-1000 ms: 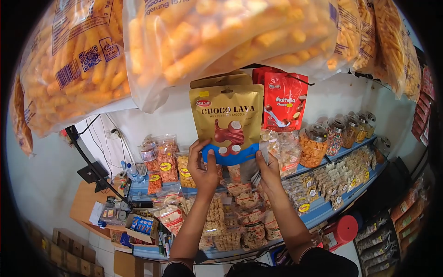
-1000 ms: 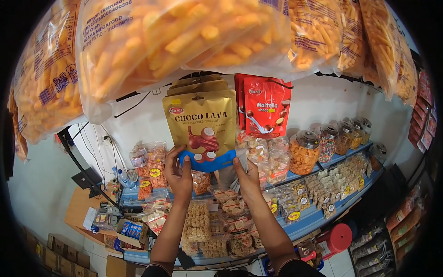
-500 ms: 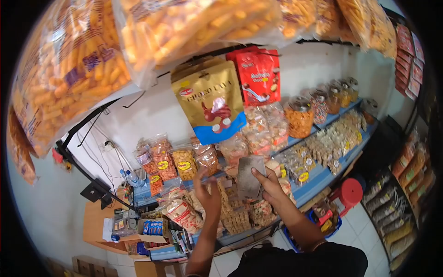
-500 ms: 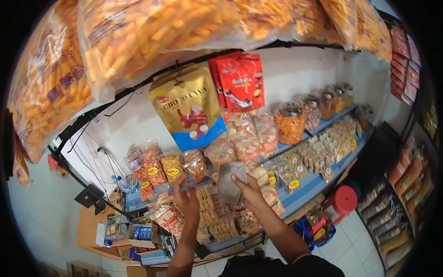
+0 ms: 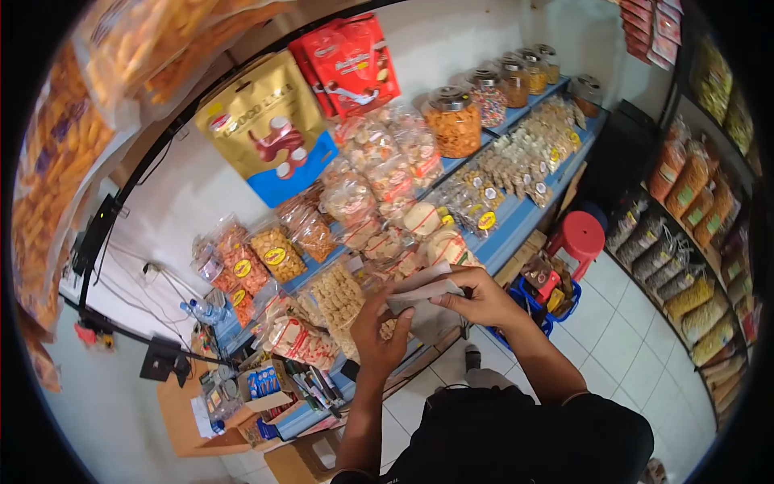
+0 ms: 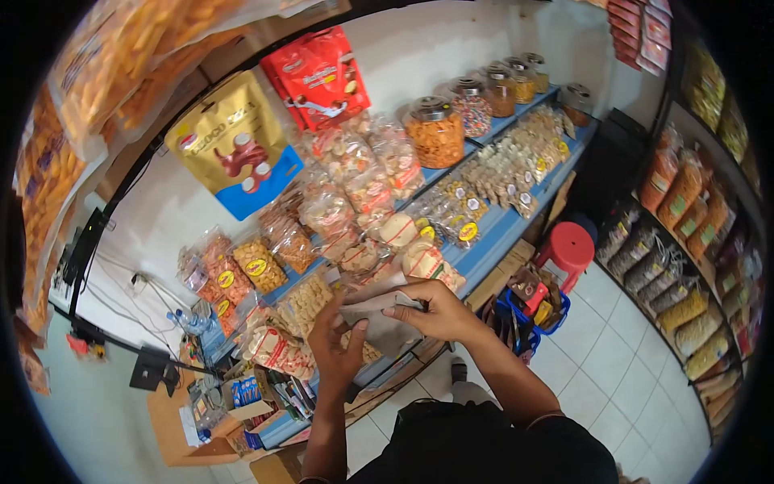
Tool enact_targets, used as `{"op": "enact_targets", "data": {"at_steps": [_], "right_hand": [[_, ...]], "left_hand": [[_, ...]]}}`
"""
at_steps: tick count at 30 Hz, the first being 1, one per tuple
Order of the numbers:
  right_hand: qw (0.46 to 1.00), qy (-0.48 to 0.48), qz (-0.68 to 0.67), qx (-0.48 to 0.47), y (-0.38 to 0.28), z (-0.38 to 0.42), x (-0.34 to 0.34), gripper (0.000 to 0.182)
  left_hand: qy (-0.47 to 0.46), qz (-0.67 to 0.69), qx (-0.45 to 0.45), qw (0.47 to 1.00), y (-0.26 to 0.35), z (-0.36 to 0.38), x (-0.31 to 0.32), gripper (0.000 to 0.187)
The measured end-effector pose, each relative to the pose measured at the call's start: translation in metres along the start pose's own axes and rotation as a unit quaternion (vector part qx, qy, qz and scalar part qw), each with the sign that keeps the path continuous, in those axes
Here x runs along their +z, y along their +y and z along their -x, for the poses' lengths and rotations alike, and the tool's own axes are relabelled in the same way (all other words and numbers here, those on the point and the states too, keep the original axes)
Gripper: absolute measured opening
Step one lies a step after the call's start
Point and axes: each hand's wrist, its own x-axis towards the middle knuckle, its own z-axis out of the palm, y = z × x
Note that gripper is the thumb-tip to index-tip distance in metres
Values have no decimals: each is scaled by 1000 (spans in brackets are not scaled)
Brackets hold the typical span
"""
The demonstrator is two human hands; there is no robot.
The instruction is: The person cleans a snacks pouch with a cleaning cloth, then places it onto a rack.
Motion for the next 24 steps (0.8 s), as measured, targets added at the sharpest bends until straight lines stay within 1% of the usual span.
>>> {"op": "enact_targets", "data": {"at_steps": [1,2,3,6,7,8,9,10,11,12,14,15,17,18,21,23,24], "right_hand": [[999,15,-13,-31,-3,3,-2,23],[997,30,-26,-63,-6,6,-6,24],[998,28,-32,-41,-11,12,-12,22],[992,98,41,-73,-20,24,-21,21],[981,134,95,-99,-26,26,-23,21],[966,170,149,-123,-33,29,-25,21],[946,204,205,-147,-42,31,-28,22],[961,181,181,-109,-52,36,-33,22],[973,154,157,-69,-64,40,-39,23],[983,123,132,-29,-74,43,-44,23],[977,95,175,-76,-85,40,-47,25],[973,78,194,-100,-90,37,-46,26],[982,90,149,-75,-110,32,-37,27],[985,96,127,-63,-116,29,-35,27],[978,102,128,-126,-115,24,-34,32],[981,55,139,-123,-112,21,-37,34],[982,32,144,-119,-111,19,-36,35]], "left_hand": [[-61,-70,31,995,8,-9,-6,41],[-53,-49,5,997,12,-11,-3,37],[-44,-29,-19,998,16,-13,0,33],[7,34,-106,994,32,-25,12,22],[28,55,-137,989,38,-31,15,19],[6,-17,-55,998,44,-39,17,20],[-12,-86,31,996,50,-49,19,21],[-26,-152,115,981,56,-56,21,23],[-35,-181,131,974,64,-59,23,24],[-68,-101,96,988,59,-60,25,23],[-129,58,18,990,42,-56,22,21],[-112,73,-26,991,45,-51,22,20],[-77,104,-114,985,54,-43,24,18],[-53,87,-104,989,54,-42,20,19],[19,53,-79,995,56,-40,6,20],[61,52,-72,994,65,-41,-9,20],[62,41,-70,995,67,-40,-15,20]]}}
